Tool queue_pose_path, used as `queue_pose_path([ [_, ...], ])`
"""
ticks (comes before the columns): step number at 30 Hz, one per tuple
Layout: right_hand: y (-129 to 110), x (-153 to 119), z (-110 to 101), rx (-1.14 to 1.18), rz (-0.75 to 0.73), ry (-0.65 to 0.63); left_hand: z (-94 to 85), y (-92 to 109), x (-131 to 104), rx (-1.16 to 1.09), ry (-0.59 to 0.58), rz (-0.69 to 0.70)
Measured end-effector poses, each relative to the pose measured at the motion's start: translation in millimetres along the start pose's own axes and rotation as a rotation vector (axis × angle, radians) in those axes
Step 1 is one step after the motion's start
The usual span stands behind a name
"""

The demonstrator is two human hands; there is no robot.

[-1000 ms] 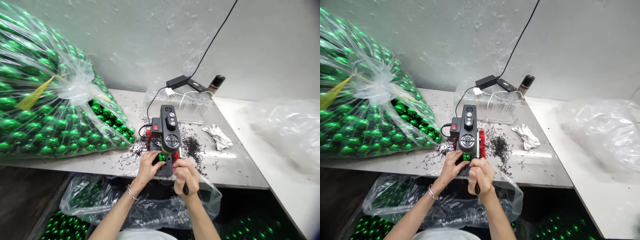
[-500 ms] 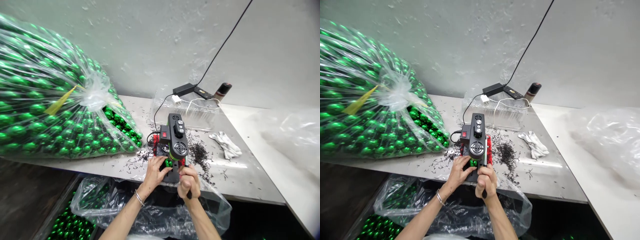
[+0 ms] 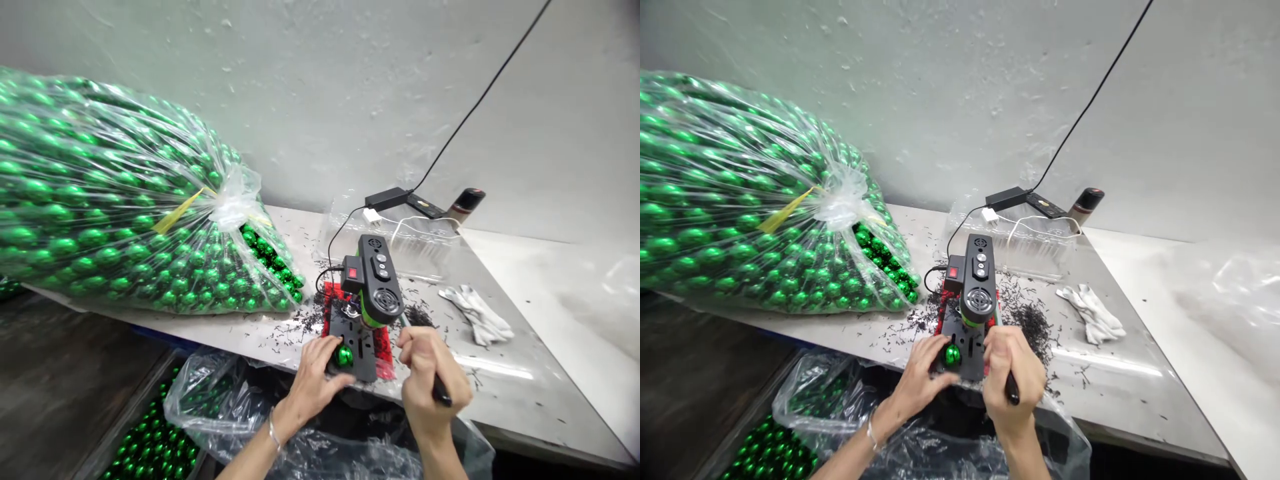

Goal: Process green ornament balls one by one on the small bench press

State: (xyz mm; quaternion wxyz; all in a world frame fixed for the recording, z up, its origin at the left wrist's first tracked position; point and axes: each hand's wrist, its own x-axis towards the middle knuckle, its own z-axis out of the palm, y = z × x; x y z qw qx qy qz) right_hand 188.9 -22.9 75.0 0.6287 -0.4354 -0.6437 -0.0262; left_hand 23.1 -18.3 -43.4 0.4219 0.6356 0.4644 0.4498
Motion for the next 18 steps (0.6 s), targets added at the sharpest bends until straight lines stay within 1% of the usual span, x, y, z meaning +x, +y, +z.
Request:
queue_pose_path([
  [2, 2, -3, 2, 0.012, -0.018, 0.030, -15.1, 3, -4, 0.025, 0.008, 0.044],
  [3, 4, -7, 4, 0.017, -0.025, 0.043, -23.8, 6, 1, 0.049, 0.035, 0.074],
  [5, 9, -15, 7, 0.017, -0.028, 0.060, -42.9, 12, 23, 0.130, 0.144, 0.138],
  [7, 11, -20, 8, 0.008, -0.029, 0.065, -62.9, 16, 56, 0.277, 0.261, 0.187],
  [8, 12, -22, 8, 0.006, -0.033, 0.066, -72.5, 17, 73, 0.377, 0.282, 0.184],
  [10, 12, -22, 8, 0.007, -0.038, 0.064, -88.9, 15, 100, 0.600, 0.245, 0.146],
  [12, 11, -21, 8, 0.009, -0.039, 0.068, -99.7, 10, 115, 0.791, 0.174, 0.108],
  [14, 11, -21, 8, 0.003, -0.036, 0.076, -104.4, 6, 117, 0.874, 0.126, 0.113],
  [15, 11, -21, 8, -0.003, -0.036, 0.075, -104.7, 4, 115, 0.862, 0.122, 0.135],
  [16, 11, -21, 8, -0.008, -0.038, 0.073, -103.8, 3, 110, 0.814, 0.140, 0.164],
  [17, 11, -21, 8, -0.012, -0.039, 0.068, -102.2, 1, 104, 0.739, 0.186, 0.195],
  [18, 11, -22, 7, -0.015, -0.042, 0.063, -99.9, 0, 97, 0.645, 0.266, 0.219],
])
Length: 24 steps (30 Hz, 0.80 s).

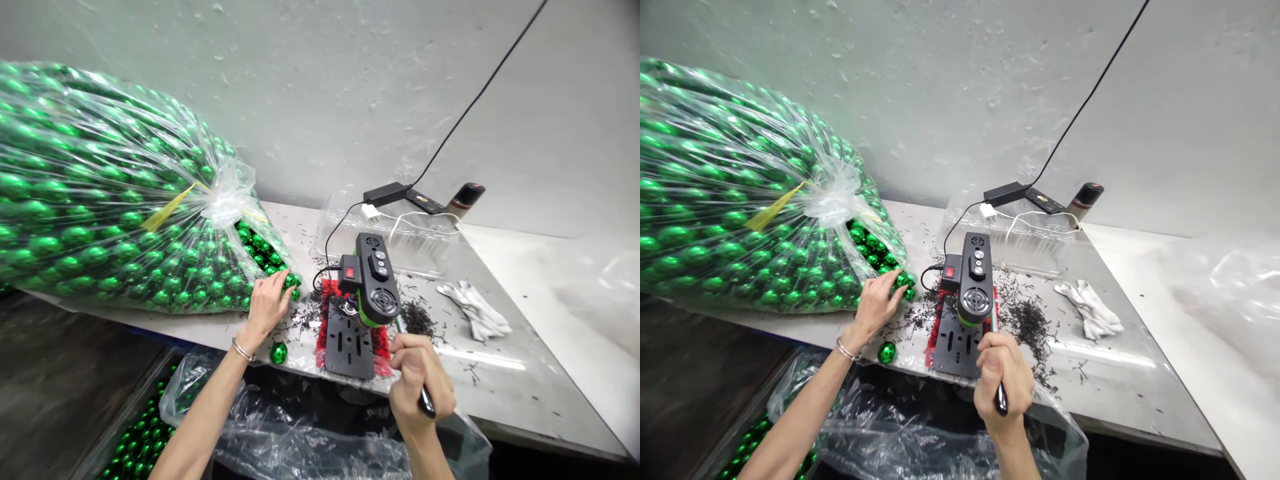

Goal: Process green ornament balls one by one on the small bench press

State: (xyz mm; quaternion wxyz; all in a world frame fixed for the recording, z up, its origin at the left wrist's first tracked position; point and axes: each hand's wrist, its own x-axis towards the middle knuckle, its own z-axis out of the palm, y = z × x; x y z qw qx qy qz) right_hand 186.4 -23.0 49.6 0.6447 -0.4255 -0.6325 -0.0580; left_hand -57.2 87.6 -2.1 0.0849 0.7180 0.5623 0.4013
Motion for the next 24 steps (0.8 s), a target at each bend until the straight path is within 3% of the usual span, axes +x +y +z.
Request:
queue_pose_path([
  [2, 1, 0, -1, -0.003, -0.010, -0.004, 0.6, 3, -20, -0.174, 0.234, -0.107],
  [4, 1, -1, -1, -0.007, -0.013, -0.004, 1.8, 4, -43, -0.323, 0.393, -0.295],
  [6, 1, -1, 0, -0.013, -0.012, 0.007, 4.1, 3, -66, -0.440, 0.390, -0.458],
  [8, 0, -1, 3, -0.012, -0.012, 0.031, 8.0, 0, -85, -0.492, 0.290, -0.486],
  [13, -1, -1, 6, 0.002, -0.017, 0.070, 20.1, -5, -100, -0.290, 0.000, -0.146],
  [17, -1, -2, 4, -0.015, 0.007, 0.034, 25.9, 5, -103, -0.135, 0.025, 0.082],
  [19, -1, -3, 4, -0.015, 0.011, 0.032, 28.1, 17, -114, -0.172, 0.005, 0.145],
  [22, 0, -4, 5, -0.011, -0.004, 0.047, 31.3, 38, -144, -0.368, -0.172, 0.245],
  [24, 0, -4, 5, -0.007, -0.008, 0.038, 32.3, 50, -164, -0.518, -0.249, 0.233],
])
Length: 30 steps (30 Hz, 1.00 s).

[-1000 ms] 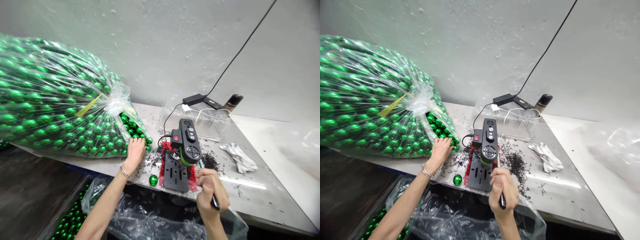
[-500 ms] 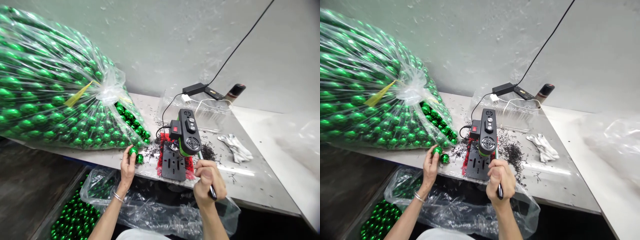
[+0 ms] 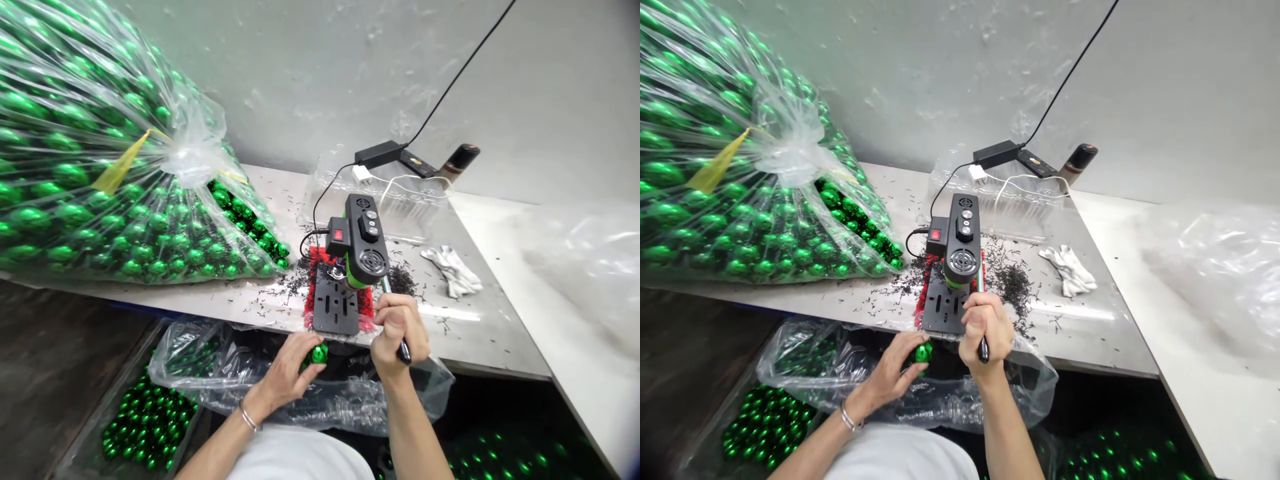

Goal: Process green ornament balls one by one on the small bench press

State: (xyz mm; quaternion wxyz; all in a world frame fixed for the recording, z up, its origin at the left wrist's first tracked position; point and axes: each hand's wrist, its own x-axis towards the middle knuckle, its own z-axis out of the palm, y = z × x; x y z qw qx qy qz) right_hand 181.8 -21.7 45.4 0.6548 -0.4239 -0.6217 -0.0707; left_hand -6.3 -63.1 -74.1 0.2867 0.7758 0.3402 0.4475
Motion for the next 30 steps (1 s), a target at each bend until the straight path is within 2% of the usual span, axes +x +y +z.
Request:
queue_pose_path([
  [2, 0, 0, 0, 0.004, -0.001, -0.016, 5.4, 10, -8, -0.165, 0.107, -0.148],
  [4, 0, 0, -1, 0.006, -0.002, -0.020, 2.0, 17, -3, -0.421, 0.306, -0.428],
  [6, 0, 0, -2, 0.009, -0.003, -0.018, -8.2, 24, 13, -0.793, 0.445, -0.733],
  [8, 0, -1, -2, 0.009, 0.005, -0.021, -20.1, 30, 32, -1.162, 0.439, -0.929],
  [10, 0, -1, -2, 0.006, 0.012, -0.029, -28.3, 34, 48, -1.382, 0.374, -1.026],
  [14, 0, -1, -3, 0.003, 0.000, -0.039, -27.7, 36, 61, -1.432, 0.327, -1.055],
  [20, 0, -2, -4, -0.005, 0.008, -0.050, -18.2, 31, 66, -1.229, 0.331, -1.025],
  [24, 0, -2, -4, 0.010, 0.010, -0.051, -12.2, 20, 74, -0.952, 0.268, -0.918],
  [30, -1, -2, -5, 0.025, 0.010, -0.069, 8.8, -6, 91, -0.382, 0.119, -0.687],
])
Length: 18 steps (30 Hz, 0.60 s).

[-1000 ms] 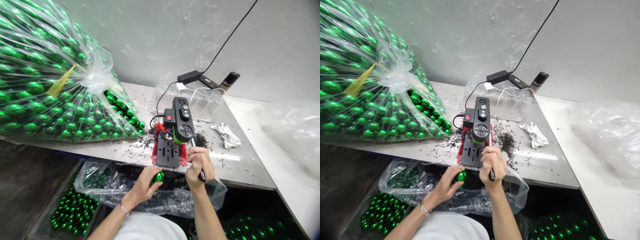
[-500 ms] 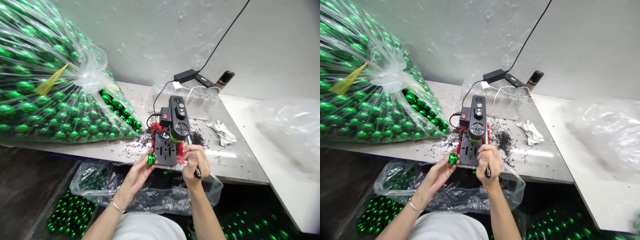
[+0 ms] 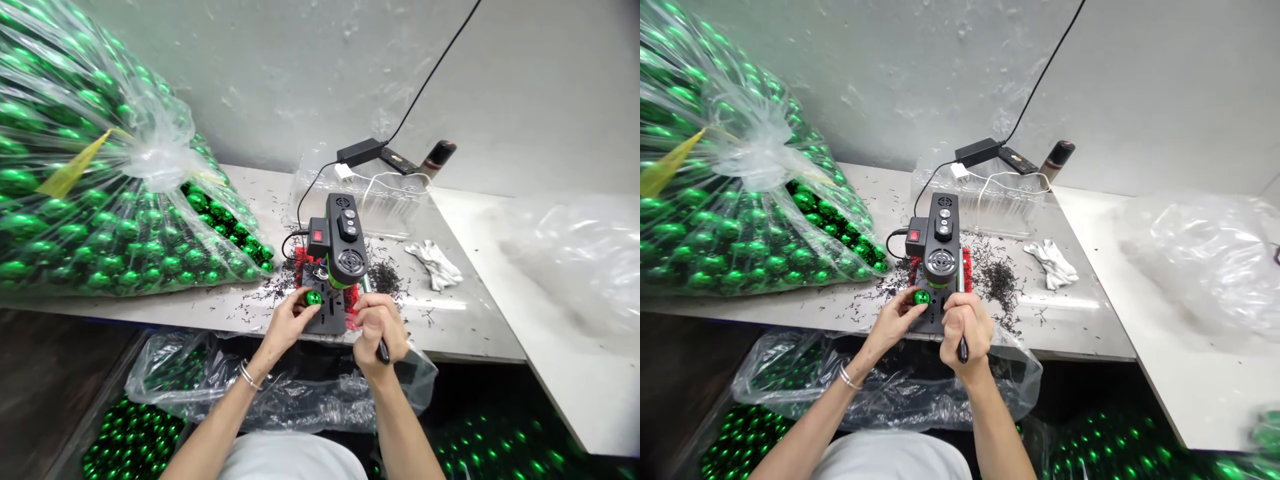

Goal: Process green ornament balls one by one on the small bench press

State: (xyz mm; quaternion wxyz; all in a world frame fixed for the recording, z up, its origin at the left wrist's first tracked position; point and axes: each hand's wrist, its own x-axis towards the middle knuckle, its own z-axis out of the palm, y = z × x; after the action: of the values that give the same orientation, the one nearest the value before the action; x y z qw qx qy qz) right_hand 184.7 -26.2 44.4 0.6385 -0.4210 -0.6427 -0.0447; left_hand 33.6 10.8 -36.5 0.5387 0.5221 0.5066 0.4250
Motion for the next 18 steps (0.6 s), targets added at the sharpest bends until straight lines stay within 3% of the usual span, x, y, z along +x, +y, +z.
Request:
queue_pose_path([
  [3, -1, 1, -2, -0.009, 0.006, -0.028, 3.0, 1, 8, 0.247, 0.012, 0.177],
  [6, -1, 0, -2, -0.003, 0.012, -0.039, 2.5, 7, 11, 0.303, -0.007, 0.289],
  [10, 1, -2, -3, 0.018, 0.008, -0.035, 4.5, 8, 15, 0.218, -0.043, 0.303],
  [18, 4, -11, -3, 0.004, 0.011, -0.060, 11.6, -11, 21, 0.247, -0.020, 0.418],
])
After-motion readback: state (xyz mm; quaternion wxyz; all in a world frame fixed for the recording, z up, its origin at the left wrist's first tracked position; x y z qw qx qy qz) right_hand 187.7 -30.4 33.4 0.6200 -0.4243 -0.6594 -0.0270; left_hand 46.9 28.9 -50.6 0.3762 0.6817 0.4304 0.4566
